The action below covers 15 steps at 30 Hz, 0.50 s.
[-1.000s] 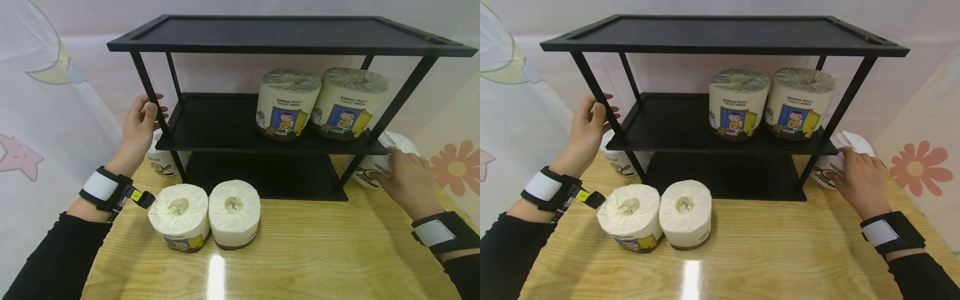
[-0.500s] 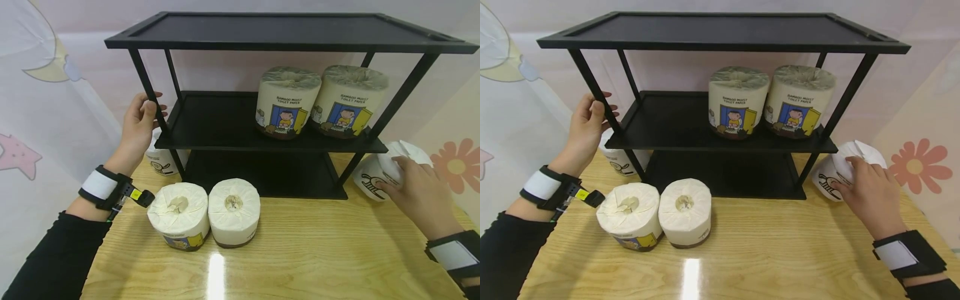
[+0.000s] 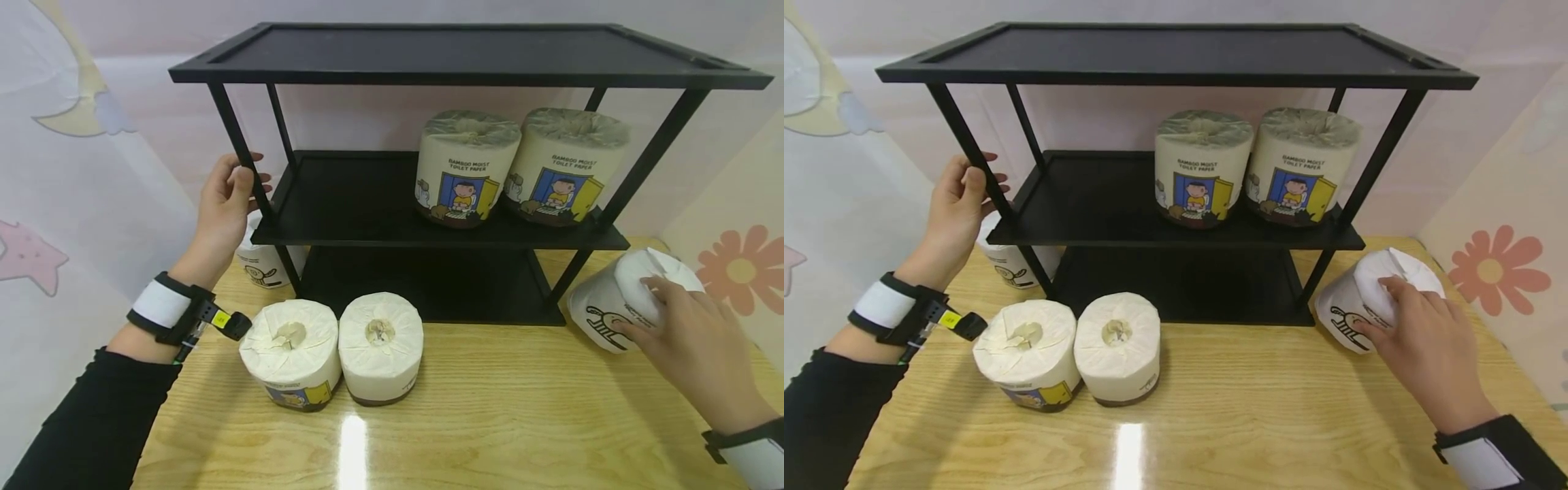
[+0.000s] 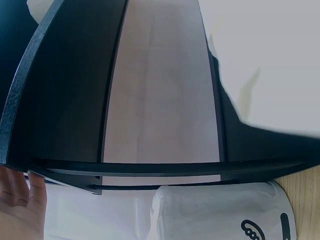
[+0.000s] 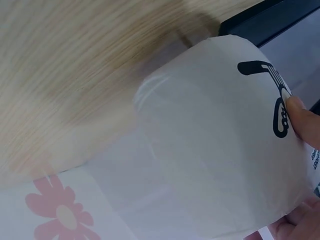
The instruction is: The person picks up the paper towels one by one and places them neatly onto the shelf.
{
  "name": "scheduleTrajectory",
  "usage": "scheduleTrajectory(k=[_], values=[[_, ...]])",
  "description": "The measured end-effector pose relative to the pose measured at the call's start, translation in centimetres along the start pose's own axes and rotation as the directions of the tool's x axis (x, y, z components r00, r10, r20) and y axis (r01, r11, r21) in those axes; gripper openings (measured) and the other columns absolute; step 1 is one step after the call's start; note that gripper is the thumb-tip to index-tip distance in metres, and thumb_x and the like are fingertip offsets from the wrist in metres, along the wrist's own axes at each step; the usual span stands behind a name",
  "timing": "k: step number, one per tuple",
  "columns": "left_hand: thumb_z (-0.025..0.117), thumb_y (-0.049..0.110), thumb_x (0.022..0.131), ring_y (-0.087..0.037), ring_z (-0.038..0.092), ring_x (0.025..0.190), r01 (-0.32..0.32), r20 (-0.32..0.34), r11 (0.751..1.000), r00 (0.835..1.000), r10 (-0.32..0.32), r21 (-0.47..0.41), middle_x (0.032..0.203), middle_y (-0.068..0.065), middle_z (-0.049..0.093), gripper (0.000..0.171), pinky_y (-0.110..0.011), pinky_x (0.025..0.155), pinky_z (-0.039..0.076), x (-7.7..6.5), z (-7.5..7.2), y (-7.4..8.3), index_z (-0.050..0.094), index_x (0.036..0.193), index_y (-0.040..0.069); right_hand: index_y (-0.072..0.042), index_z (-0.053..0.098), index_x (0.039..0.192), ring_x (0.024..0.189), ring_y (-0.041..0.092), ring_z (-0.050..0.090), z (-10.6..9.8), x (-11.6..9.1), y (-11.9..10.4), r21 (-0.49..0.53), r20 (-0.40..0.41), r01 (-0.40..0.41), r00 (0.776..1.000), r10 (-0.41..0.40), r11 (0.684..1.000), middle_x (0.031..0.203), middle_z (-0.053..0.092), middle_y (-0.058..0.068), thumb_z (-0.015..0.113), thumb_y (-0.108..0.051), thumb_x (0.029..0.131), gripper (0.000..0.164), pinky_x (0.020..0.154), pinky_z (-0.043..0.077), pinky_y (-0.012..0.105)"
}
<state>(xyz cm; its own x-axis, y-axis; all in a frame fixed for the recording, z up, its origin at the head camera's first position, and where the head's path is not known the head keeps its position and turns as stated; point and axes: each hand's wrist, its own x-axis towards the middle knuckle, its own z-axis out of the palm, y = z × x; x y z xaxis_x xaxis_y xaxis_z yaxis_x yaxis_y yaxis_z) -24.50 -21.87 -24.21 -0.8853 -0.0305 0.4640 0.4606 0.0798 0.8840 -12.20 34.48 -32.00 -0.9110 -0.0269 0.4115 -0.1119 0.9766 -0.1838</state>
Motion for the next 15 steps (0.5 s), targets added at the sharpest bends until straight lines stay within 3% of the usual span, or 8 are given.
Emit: scheduleTrajectory(k=[10,15], values=[[0.059,0.053,0.084,-0.020,0.059,0.107,0.007,-0.020,1.000,1.000,-0.007,0.015,0.108,-0.005,0.062,0.052,-0.030,0.093,0.049,0.1,-0.1,-0.2,0.059,0.125,0.019,0.011,0.059,0.109,0.052,0.029,0.051,-1.1,-1.6,-2.0,-0.064,-0.048,0.089,0.995,-0.092,0.994,0.073,0.062,0.028,0.096,-0.023,0.051,0.077,0.041,0.033,0.029],[0.058,0.051,0.086,-0.021,0.059,0.107,0.012,-0.014,1.000,1.000,-0.011,0.014,0.109,-0.007,0.061,0.050,-0.030,0.093,0.049,0.0,0.0,-0.1,0.059,0.125,0.019,0.008,0.062,0.108,0.056,0.028,0.052,-1.5,-2.5,-3.2,-0.067,-0.046,0.115,0.992,-0.118,0.991,0.072,0.063,0.024,0.096,-0.023,0.049,0.075,0.048,0.037,0.035]])
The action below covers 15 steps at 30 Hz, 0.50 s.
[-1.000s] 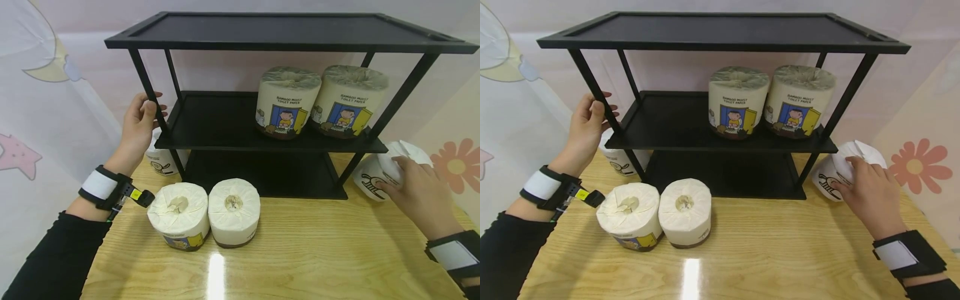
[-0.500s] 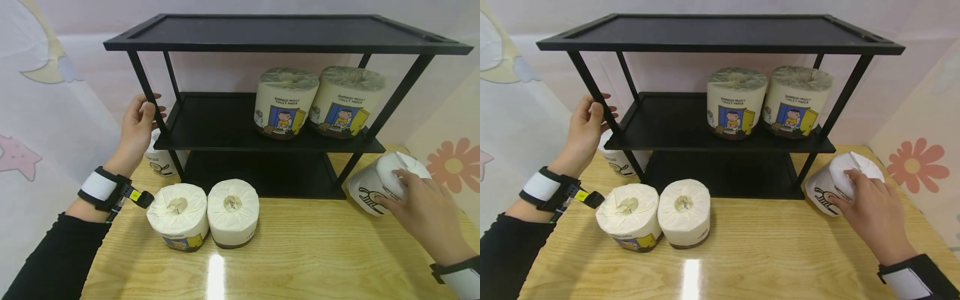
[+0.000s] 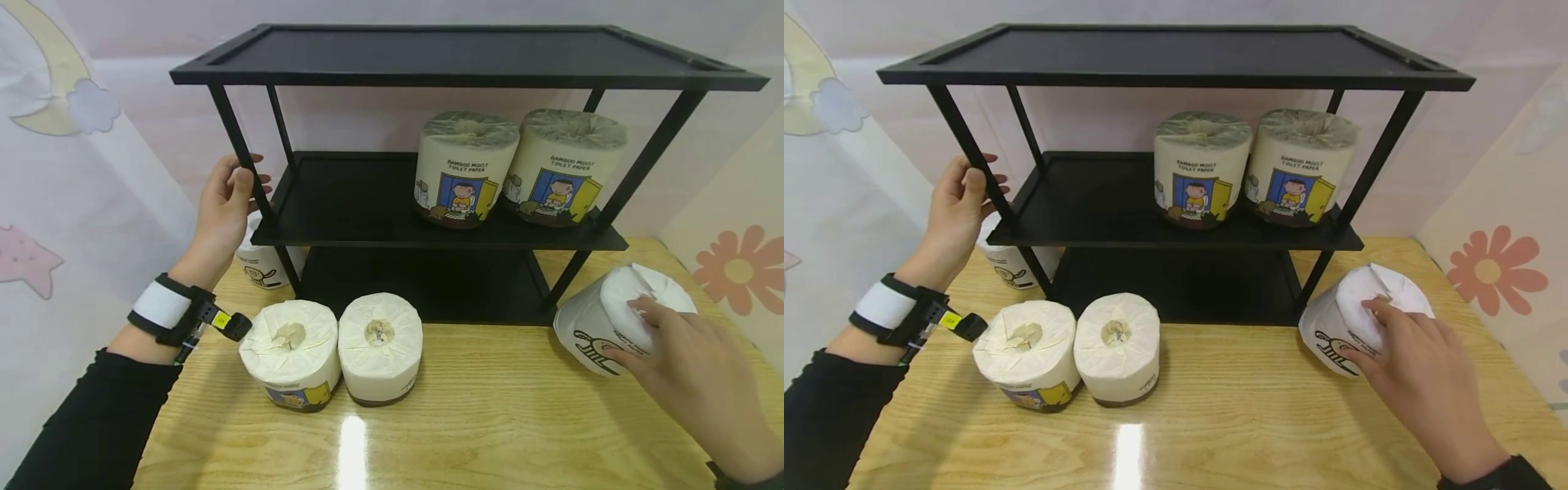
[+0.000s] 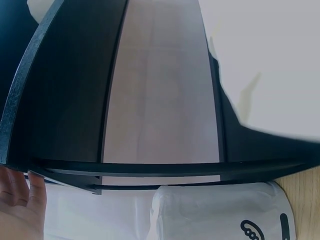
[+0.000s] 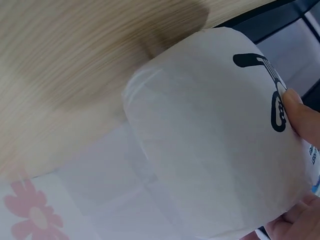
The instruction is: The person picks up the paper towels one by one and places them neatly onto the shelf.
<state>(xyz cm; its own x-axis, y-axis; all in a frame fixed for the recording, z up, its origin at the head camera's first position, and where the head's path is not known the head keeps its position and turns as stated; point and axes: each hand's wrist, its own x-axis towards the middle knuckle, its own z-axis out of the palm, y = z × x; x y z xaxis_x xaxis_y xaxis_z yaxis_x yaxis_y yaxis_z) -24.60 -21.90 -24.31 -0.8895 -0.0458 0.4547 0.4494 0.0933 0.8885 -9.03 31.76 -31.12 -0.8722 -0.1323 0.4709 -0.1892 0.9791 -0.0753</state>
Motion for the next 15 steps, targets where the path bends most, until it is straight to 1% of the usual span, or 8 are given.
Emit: scheduleTrajectory(k=[4,5,7,9,10,12,13,15], values=[[0.058,0.052,0.084,-0.021,0.058,0.107,-0.003,0.010,1.000,1.000,0.003,-0.016,0.109,-0.007,0.061,0.053,-0.030,0.093,0.049,0.0,0.0,0.0,0.059,0.125,0.018,0.008,0.064,0.108,0.062,0.032,0.057,-0.3,-0.5,-1.3,0.023,0.029,0.006,1.000,-0.006,1.000,0.082,0.067,0.025,0.096,-0.025,0.049,0.074,0.055,0.041,0.043],[0.058,0.052,0.084,-0.021,0.058,0.107,-0.002,0.012,1.000,1.000,0.003,-0.017,0.109,-0.007,0.061,0.053,-0.030,0.092,0.049,0.0,0.0,0.0,0.059,0.125,0.018,0.007,0.064,0.109,0.066,0.035,0.058,-0.4,-0.6,-1.6,0.033,0.027,0.015,1.000,-0.016,0.999,0.087,0.068,0.025,0.095,-0.026,0.051,0.074,0.059,0.043,0.046],[0.058,0.052,0.085,-0.021,0.058,0.107,-0.004,0.013,1.000,1.000,0.004,-0.018,0.109,-0.007,0.061,0.053,-0.030,0.092,0.049,0.0,0.0,0.0,0.059,0.125,0.018,0.006,0.063,0.112,0.075,0.040,0.061,-0.5,-0.8,-2.3,0.052,0.003,0.045,0.999,-0.045,0.998,0.095,0.068,0.027,0.090,-0.049,0.062,0.078,0.069,0.043,0.051],[0.058,0.051,0.085,-0.021,0.058,0.107,-0.003,0.012,1.000,1.000,0.003,-0.011,0.109,-0.006,0.061,0.051,-0.029,0.092,0.049,0.0,0.0,0.1,0.059,0.125,0.018,0.005,0.061,0.115,0.082,0.043,0.060,-0.7,-1.0,-2.9,0.060,-0.038,0.091,0.995,-0.089,0.994,0.098,0.068,0.026,0.072,-0.070,0.074,0.086,0.077,0.042,0.053],[0.058,0.051,0.085,-0.021,0.059,0.107,-0.003,0.010,1.000,1.000,0.003,-0.012,0.109,-0.006,0.061,0.051,-0.029,0.092,0.049,0.0,0.0,0.1,0.059,0.124,0.018,0.004,0.060,0.117,0.085,0.044,0.060,-0.9,-1.1,-3.3,0.061,-0.049,0.106,0.994,-0.103,0.993,0.098,0.067,0.026,0.057,-0.079,0.079,0.091,0.080,0.041,0.054],[0.059,0.051,0.085,-0.021,0.059,0.106,-0.003,0.005,1.000,1.000,0.003,-0.011,0.109,-0.008,0.062,0.051,-0.028,0.091,0.049,0.0,0.0,0.1,0.060,0.124,0.019,0.003,0.059,0.118,0.087,0.045,0.058,-1.1,-1.1,-3.9,0.057,-0.068,0.137,0.989,-0.133,0.989,0.097,0.066,0.026,0.027,-0.084,0.085,0.099,0.082,0.040,0.055],[0.059,0.051,0.085,-0.021,0.059,0.106,-0.002,0.004,1.000,1.000,0.002,-0.010,0.108,-0.008,0.062,0.051,-0.028,0.092,0.050,0.0,0.0,0.0,0.060,0.124,0.019,0.003,0.059,0.118,0.088,0.045,0.058,-1.3,-1.1,-4.2,0.053,-0.078,0.154,0.986,-0.150,0.987,0.097,0.066,0.025,0.023,-0.083,0.086,0.098,0.082,0.040,0.055],[0.059,0.052,0.084,-0.020,0.059,0.106,0.000,0.004,1.000,1.000,0.000,-0.010,0.108,-0.007,0.062,0.052,-0.028,0.091,0.049,0.0,0.0,0.0,0.060,0.124,0.019,0.002,0.060,0.118,0.089,0.044,0.058,-1.6,-1.0,-4.9,0.054,-0.089,0.180,0.981,-0.175,0.982,0.097,0.066,0.024,0.023,-0.081,0.088,0.096,0.082,0.040,0.054]])
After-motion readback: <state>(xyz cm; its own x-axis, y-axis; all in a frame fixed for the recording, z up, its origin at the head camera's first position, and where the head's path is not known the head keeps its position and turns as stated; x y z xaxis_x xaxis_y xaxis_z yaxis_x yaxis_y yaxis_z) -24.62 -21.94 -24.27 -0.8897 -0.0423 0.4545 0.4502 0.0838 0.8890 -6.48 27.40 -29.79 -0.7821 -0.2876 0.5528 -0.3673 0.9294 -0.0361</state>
